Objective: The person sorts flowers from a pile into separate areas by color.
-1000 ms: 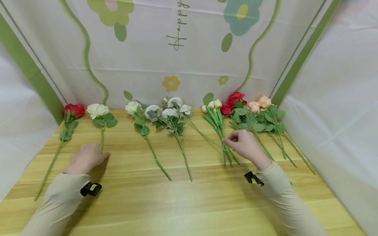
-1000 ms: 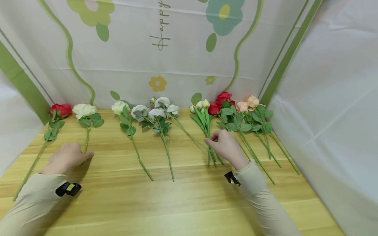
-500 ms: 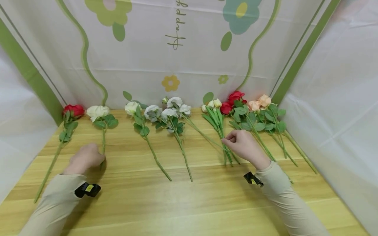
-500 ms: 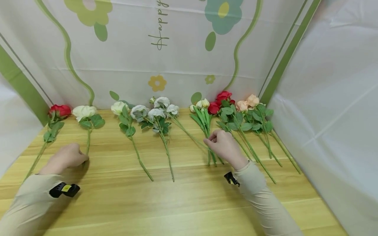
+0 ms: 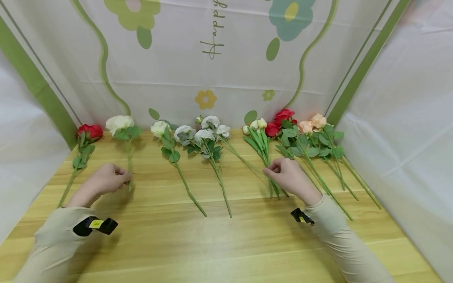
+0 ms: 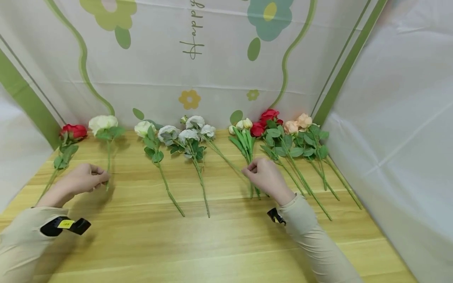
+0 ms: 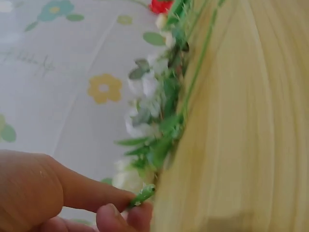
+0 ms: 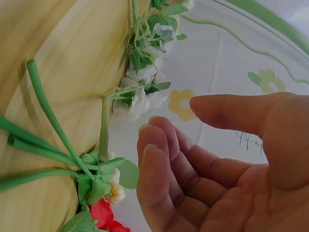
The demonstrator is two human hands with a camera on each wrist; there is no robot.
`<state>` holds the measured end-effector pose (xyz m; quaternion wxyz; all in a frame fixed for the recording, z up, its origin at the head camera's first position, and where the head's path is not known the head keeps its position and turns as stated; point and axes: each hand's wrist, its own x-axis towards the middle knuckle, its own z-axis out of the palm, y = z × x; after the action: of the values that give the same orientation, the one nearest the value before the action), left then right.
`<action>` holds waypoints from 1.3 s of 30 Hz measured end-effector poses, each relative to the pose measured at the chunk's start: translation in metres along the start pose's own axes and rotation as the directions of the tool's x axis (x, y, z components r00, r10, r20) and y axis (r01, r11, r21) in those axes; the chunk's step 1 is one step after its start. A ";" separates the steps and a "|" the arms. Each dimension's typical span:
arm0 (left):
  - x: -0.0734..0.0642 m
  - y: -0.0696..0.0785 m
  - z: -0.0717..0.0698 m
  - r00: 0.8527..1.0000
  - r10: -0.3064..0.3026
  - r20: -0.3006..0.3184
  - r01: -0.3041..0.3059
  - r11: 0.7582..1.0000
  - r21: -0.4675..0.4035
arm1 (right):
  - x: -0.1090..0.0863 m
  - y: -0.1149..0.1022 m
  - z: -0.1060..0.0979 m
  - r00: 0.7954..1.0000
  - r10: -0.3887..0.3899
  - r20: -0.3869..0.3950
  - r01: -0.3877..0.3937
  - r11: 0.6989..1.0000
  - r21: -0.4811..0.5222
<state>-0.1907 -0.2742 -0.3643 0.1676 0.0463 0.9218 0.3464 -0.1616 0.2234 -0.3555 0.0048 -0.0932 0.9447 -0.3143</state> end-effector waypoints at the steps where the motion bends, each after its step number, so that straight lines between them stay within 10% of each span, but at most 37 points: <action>1: -0.001 0.004 0.001 1.000 0.013 -0.019 -0.013 1.000 -0.005 | 0.000 -0.001 0.001 1.000 -0.001 0.006 0.001 1.000 0.003; 9: -0.019 0.047 0.023 0.965 0.149 -0.215 -0.157 0.987 -0.023 | -0.005 -0.013 0.016 0.996 -0.094 0.007 0.094 0.993 0.065; 20: -0.047 0.098 0.086 0.842 0.401 -0.362 -0.457 0.886 -0.082 | -0.024 -0.052 0.044 0.972 -0.225 0.063 0.193 0.926 0.326; 30: -0.051 0.106 0.137 0.784 0.563 -0.263 -0.604 0.789 -0.112 | -0.031 -0.087 0.077 0.964 -0.259 0.053 0.187 0.808 0.558; 39: -0.052 0.108 0.149 0.727 0.656 -0.202 -0.678 0.732 -0.064 | -0.027 -0.098 0.082 0.959 -0.283 0.028 0.215 0.786 0.579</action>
<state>-0.0944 -0.1105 -0.3838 -0.0427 0.3347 0.8285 0.4470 -0.1128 0.1024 -0.3643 0.0443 -0.2291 0.7847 -0.5743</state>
